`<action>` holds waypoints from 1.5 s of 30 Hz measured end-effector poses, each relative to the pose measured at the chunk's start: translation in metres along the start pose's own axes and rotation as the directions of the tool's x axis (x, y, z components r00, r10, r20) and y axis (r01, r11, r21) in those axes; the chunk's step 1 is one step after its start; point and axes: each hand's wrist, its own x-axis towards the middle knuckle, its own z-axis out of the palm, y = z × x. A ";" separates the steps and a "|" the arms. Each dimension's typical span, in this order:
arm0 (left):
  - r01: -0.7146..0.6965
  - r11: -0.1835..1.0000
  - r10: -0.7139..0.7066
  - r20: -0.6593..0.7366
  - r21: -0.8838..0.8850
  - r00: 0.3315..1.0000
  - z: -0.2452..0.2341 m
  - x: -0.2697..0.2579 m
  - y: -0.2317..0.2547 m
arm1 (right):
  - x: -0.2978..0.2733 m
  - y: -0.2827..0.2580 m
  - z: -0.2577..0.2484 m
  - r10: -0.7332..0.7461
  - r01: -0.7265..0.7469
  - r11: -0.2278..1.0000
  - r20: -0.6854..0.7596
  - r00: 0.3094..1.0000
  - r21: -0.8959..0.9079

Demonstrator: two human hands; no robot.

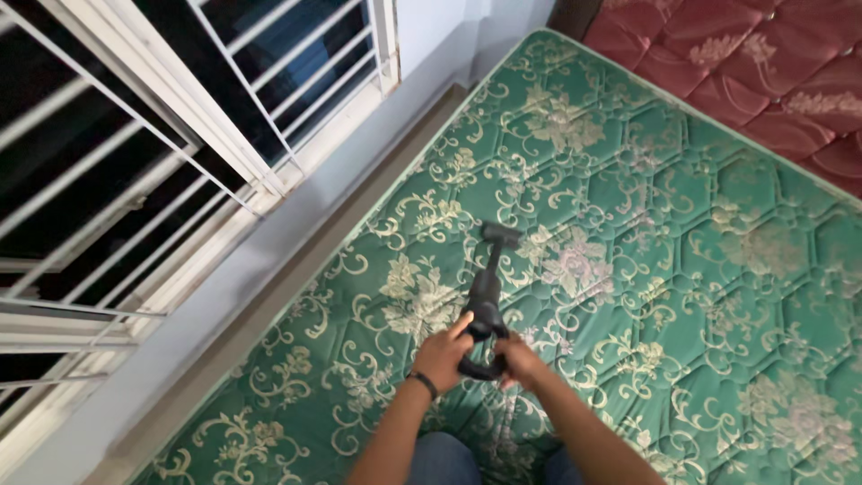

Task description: The person uses a handheld vacuum cleaner to clean the surface of a green patterned mattress. They move the vacuum back and forth across the mattress, covering different areas systematically.

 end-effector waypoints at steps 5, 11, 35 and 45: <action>0.030 0.999 -0.029 0.048 -0.013 0.998 -0.034 -0.039 0.004 | -0.016 0.013 0.031 0.064 -0.062 0.994 0.025 0.998 -0.090; 0.023 0.999 -0.020 0.110 -0.033 0.994 -0.047 -0.091 -0.014 | -0.040 0.025 0.073 0.208 -0.182 0.966 0.129 0.970 -0.184; 0.186 0.971 -0.213 0.192 0.150 0.958 -0.036 0.025 0.022 | -0.020 -0.068 0.005 0.089 -0.083 0.995 0.110 0.990 -0.058; 0.298 0.946 -0.323 -0.312 -0.127 0.893 0.045 0.061 0.019 | 0.007 -0.113 -0.046 0.022 0.001 0.993 0.192 0.981 -0.119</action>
